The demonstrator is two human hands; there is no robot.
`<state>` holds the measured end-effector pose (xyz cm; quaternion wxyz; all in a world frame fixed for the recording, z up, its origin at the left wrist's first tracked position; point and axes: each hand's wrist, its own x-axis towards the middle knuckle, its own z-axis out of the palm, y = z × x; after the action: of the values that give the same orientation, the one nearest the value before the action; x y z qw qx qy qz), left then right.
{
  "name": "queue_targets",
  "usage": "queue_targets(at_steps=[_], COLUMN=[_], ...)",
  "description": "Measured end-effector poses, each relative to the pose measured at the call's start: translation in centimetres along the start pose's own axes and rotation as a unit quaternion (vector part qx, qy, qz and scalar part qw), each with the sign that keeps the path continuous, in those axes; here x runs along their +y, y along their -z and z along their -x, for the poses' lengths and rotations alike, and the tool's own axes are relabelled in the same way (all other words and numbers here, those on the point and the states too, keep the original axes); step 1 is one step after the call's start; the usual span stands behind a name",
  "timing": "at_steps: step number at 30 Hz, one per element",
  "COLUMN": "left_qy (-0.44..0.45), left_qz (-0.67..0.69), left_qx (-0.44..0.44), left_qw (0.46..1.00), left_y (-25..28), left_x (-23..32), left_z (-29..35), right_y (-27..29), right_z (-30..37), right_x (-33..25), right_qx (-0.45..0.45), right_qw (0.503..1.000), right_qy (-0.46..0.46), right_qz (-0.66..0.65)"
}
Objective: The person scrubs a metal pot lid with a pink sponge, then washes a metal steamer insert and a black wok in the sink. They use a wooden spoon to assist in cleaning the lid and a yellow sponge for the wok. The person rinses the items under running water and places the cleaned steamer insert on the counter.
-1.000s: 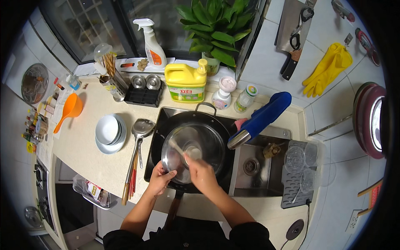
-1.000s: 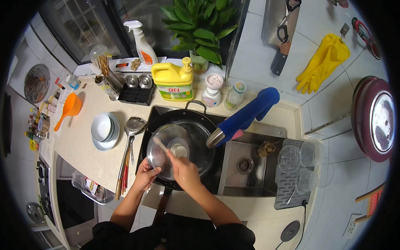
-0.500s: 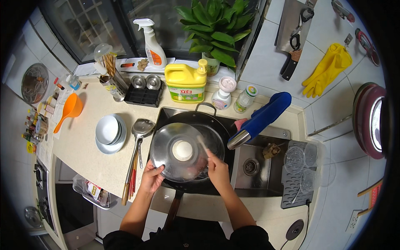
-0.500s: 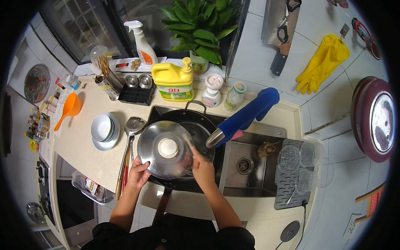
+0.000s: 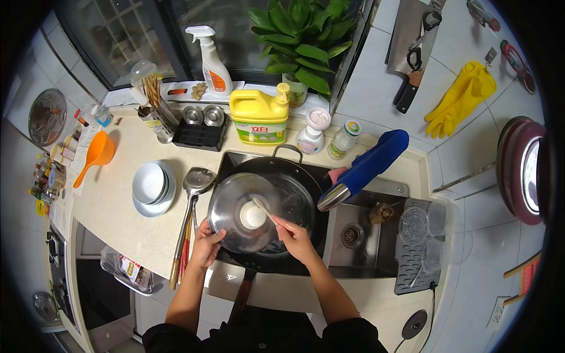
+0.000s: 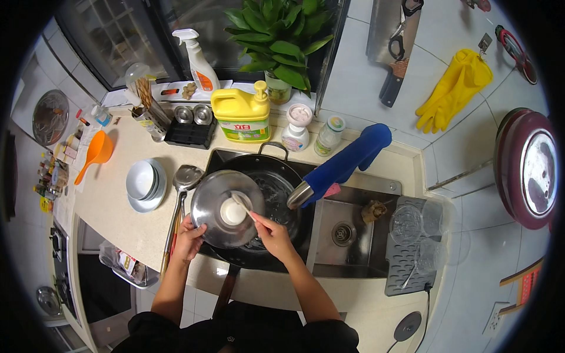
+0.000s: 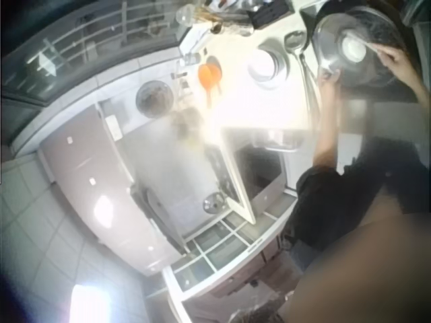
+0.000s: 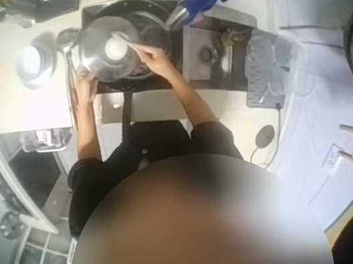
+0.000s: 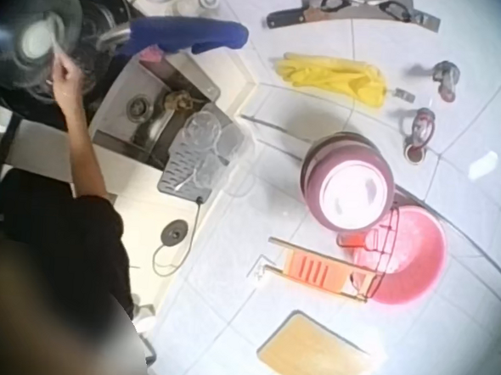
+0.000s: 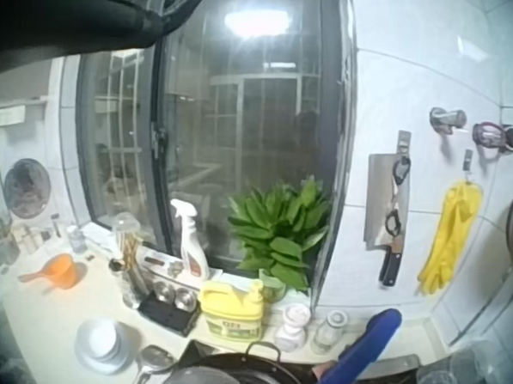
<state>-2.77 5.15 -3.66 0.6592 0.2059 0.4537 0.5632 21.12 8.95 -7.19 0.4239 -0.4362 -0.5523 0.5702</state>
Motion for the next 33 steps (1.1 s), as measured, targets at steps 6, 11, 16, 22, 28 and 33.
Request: queue_targets(at_steps=[6, 11, 16, 22, 28, 33], left_qy=[0.024, 0.041, 0.013, -0.016, -0.028, -0.031], left_qz=[0.055, 0.099, 0.165, 0.212, 0.189, 0.225], left_qx=[-0.028, -0.05, 0.0, 0.03, 0.085, 0.098], left_qw=[0.998, 0.993, 0.986, 0.977, 0.978, 0.969], left_y=[1.3, 1.5, 1.8, 0.8, -0.3, -0.7], left_x=[0.3, 0.6, -1.2, -2.4, -1.9, -2.9], left_z=[0.1, -0.2, -0.7, -1.5, -0.9, -0.9], right_y=[2.7, 2.4, 0.2, -4.1, -1.8, -5.4], right_z=[-2.1, -0.9, 3.3, 7.3, 6.1, 7.5], right_x=[-1.9, -3.0, -1.7, -2.6, -1.3, -1.5], right_qx=[-0.044, -0.052, 0.075, 0.041, 0.132, 0.08], right_qw=[0.993, 0.98, 0.963, 0.958, 0.95, 0.954], right_qy=[0.023, 0.075, 0.067, 0.071, 0.018, 0.122], right_qz=[0.111, 0.177, 0.251, 0.274, 0.281, 0.263])
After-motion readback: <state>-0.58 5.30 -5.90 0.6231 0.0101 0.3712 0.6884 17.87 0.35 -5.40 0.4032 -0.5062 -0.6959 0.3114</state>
